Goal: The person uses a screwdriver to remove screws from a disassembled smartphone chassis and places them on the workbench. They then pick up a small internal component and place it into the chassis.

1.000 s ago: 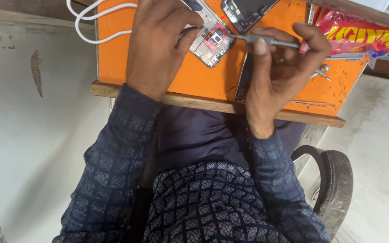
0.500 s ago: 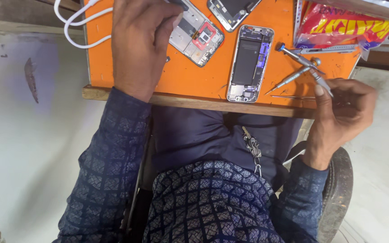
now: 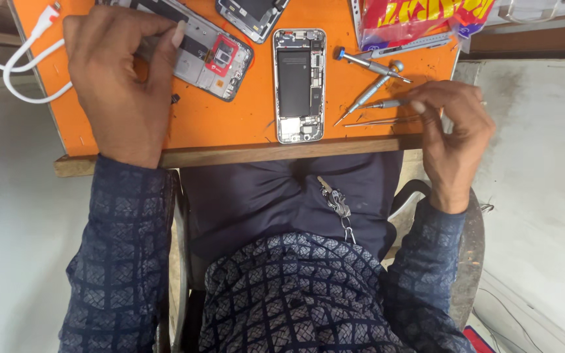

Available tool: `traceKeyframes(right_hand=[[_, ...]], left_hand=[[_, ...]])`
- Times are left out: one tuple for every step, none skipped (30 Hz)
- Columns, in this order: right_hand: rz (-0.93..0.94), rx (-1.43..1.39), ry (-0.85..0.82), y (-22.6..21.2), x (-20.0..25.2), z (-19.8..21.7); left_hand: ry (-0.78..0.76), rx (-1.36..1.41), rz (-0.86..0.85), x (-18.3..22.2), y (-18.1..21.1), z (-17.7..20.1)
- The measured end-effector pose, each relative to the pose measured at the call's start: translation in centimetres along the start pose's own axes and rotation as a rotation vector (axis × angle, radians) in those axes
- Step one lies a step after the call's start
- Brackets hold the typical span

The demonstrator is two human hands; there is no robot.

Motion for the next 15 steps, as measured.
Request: traceKeyframes(right_hand=[[-0.019,-0.006,0.031,-0.1,-0.1,0.2],[-0.026,0.005,0.079,-0.2,-0.2,0.4],[-0.029,0.016,0.129,-0.2,-0.4,0.6],[-0.014,0.021,0.129,-0.2,-0.8,0.4],[-0.002,0.028,0.126,-0.3,-1.0,0.3],[0.01,0.034,0.123,-0.4,-1.2,0.2],[0.042,0.051,0.105,-0.6,-1.3,0.0],[0.073,0.066,0.087,-0.9,-1.4,-0.2],[0.092,0.083,0.073,-1.1,-1.5,-0.3],[0.11,0.1,0.061,-1.4,-1.6,-0.5],[0.119,0.121,0.054,-1.5,-1.7,-0.5],[0.127,0.142,0.048,-1.6,-1.8,-0.5],[0.14,0.156,0.049,-1.8,-1.9,-0.5],[0.153,0.17,0.05,-2.0,-1.9,-0.4],[0.15,0.174,0.032,-2.1,-1.9,-0.4]], left_hand=[[-0.004,-0.006,0.0,0.1,0.0,0.0],[-0.005,-0.007,0.002,0.2,0.0,-0.1],[0.0,-0.006,0.0,0.1,0.0,-0.1],[0.005,-0.005,-0.002,0.0,0.0,-0.1],[0.007,0.0,-0.002,0.1,0.1,0.0],[0.007,0.003,0.0,0.1,0.0,0.0],[0.008,0.006,0.002,0.2,0.0,0.0],[0.006,0.007,0.007,0.2,-0.1,0.0],[0.006,0.007,0.007,0.2,-0.1,0.0],[0.005,0.009,0.005,0.2,-0.1,0.1],[0.009,0.011,-0.001,0.2,-0.1,0.1],[0.012,0.016,-0.004,0.2,-0.1,0.0],[0.014,0.02,-0.006,0.2,-0.1,0.0],[0.015,0.027,-0.003,0.2,-0.1,-0.1],[0.016,0.025,-0.004,0.2,-0.2,-0.1]])
Point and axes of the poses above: each hand's wrist, its own x-axis away from the middle knuckle, its own z-axis out of the back of the hand, y = z × x, the point moved 6 cm from there along -x, towards the middle knuckle, and after that the axes turned 14 degrees about -x, right-handed, at the moved point
